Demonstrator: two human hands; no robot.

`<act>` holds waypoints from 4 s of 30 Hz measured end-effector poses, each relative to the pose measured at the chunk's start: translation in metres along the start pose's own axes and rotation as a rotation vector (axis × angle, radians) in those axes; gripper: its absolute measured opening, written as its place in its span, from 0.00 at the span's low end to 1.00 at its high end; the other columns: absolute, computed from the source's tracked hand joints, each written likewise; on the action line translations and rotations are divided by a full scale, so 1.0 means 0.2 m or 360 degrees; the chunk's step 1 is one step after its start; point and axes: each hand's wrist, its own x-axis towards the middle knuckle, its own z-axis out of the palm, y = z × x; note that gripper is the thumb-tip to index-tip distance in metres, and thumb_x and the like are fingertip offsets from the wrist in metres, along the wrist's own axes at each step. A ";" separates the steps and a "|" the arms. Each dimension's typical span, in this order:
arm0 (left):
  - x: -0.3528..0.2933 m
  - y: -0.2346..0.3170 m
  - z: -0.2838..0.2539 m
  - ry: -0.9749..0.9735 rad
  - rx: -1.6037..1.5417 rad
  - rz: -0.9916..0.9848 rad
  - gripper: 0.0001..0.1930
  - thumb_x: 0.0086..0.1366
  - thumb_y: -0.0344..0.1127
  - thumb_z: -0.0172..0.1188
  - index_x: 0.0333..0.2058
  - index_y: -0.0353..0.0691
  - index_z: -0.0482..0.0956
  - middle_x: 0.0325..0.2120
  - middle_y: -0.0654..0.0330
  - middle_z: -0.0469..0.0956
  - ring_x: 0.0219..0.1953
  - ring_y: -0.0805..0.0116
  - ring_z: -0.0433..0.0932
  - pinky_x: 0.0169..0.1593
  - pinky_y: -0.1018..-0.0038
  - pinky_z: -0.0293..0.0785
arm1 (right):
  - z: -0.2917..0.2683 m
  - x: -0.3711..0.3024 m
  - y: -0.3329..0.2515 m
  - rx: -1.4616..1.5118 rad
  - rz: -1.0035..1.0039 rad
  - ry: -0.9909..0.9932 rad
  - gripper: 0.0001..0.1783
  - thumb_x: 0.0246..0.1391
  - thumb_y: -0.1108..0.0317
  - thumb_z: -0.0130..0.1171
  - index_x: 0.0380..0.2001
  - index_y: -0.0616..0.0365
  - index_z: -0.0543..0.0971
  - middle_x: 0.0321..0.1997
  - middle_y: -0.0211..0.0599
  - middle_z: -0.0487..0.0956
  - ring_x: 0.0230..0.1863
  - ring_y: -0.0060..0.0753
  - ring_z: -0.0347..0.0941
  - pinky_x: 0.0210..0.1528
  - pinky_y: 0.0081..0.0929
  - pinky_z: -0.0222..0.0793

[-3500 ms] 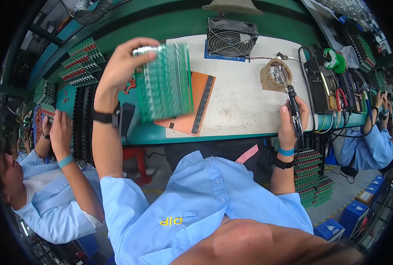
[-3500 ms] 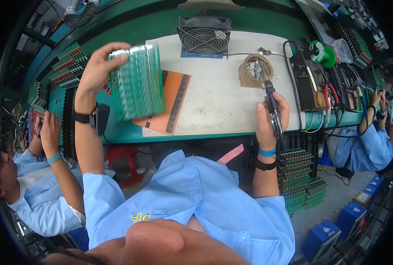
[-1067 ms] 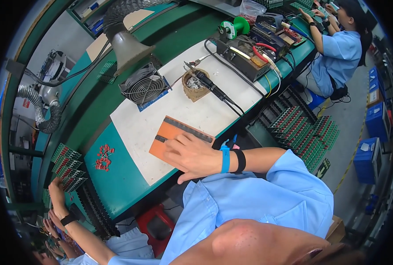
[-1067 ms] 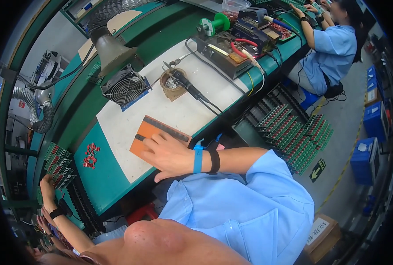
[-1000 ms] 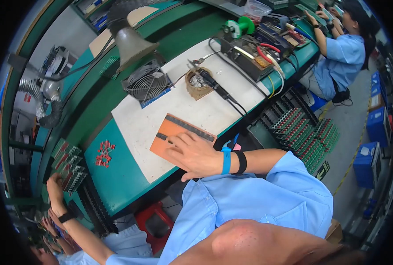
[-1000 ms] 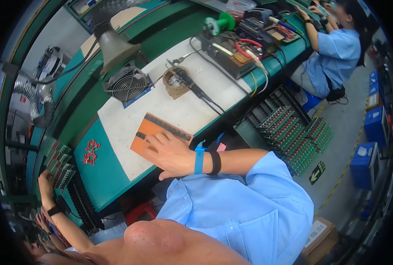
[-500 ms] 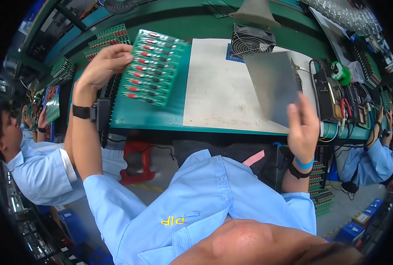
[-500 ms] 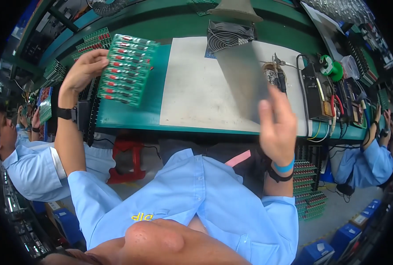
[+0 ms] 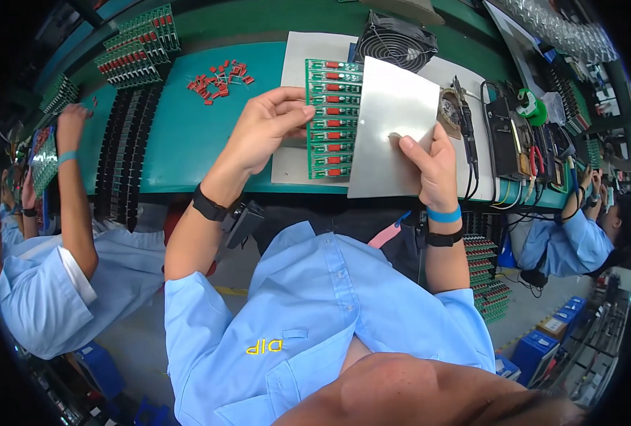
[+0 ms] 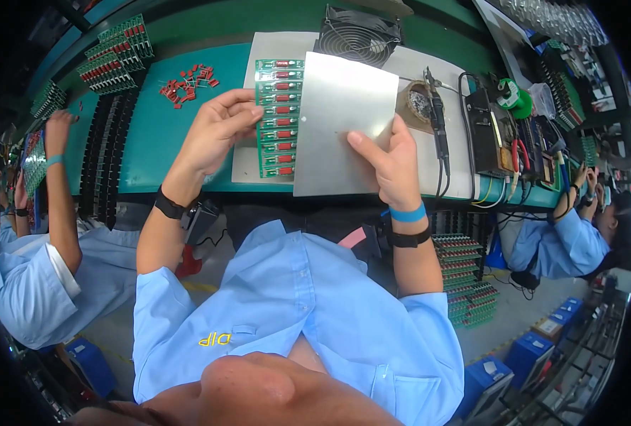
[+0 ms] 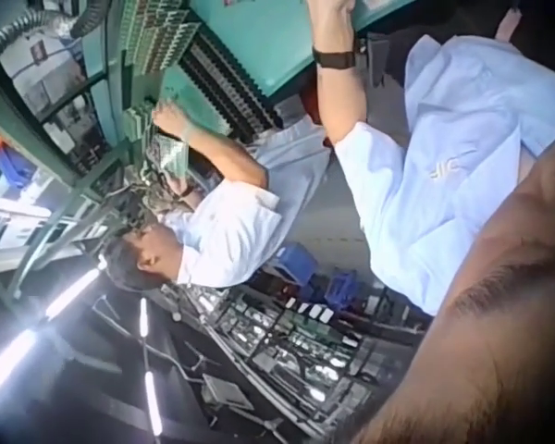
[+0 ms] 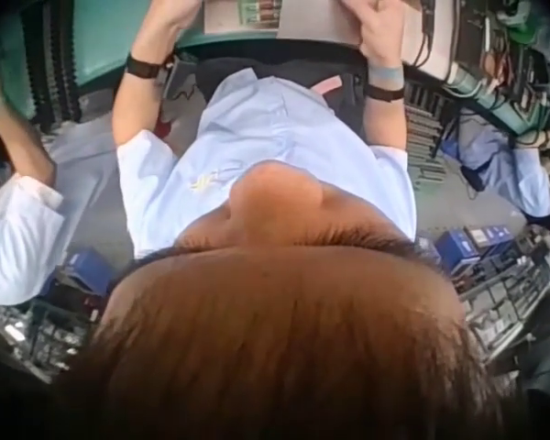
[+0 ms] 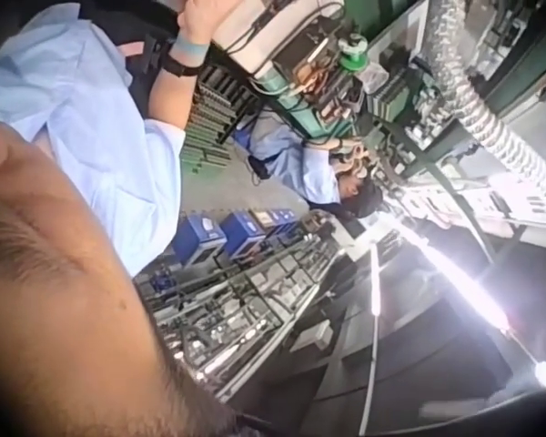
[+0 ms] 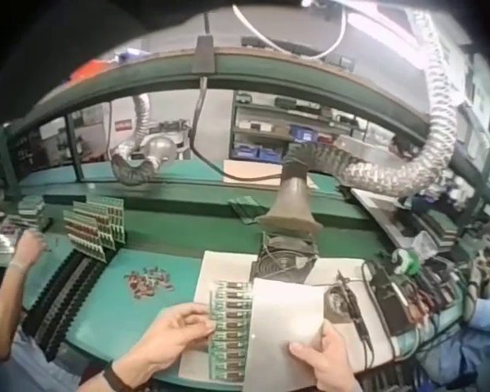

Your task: The person picks up a circuit board and a metal plate, aligns them, and places the board onto a jig. They then use a soldering iron to apply solder to the components before removing the board from the jig.

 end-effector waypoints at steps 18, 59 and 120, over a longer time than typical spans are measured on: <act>-0.06 0.06 0.15 -0.0216 -0.0121 0.0204 0.17 0.72 0.28 0.66 0.55 0.26 0.79 0.45 0.56 0.85 0.44 0.72 0.86 0.49 0.75 0.84 | -0.04 0.09 0.09 -0.0103 0.0085 -0.0106 0.35 0.61 0.68 0.72 0.67 0.65 0.70 0.61 0.41 0.82 0.60 0.31 0.80 0.66 0.32 0.73; -0.43 -0.22 -0.19 0.0488 -0.0519 0.0426 0.16 0.75 0.24 0.61 0.59 0.26 0.77 0.49 0.52 0.84 0.50 0.69 0.84 0.55 0.70 0.83 | 0.39 0.00 0.06 -0.0225 0.0160 -0.0657 0.27 0.68 0.78 0.61 0.67 0.71 0.69 0.52 0.38 0.83 0.50 0.20 0.79 0.51 0.18 0.76; -0.55 -0.13 -0.13 0.0783 0.1732 0.1172 0.30 0.59 0.46 0.78 0.57 0.40 0.84 0.40 0.59 0.69 0.39 0.64 0.69 0.42 0.68 0.65 | 0.43 -0.04 0.12 -0.0075 -0.0012 -0.0581 0.27 0.67 0.82 0.62 0.66 0.72 0.70 0.54 0.42 0.82 0.53 0.24 0.78 0.56 0.24 0.77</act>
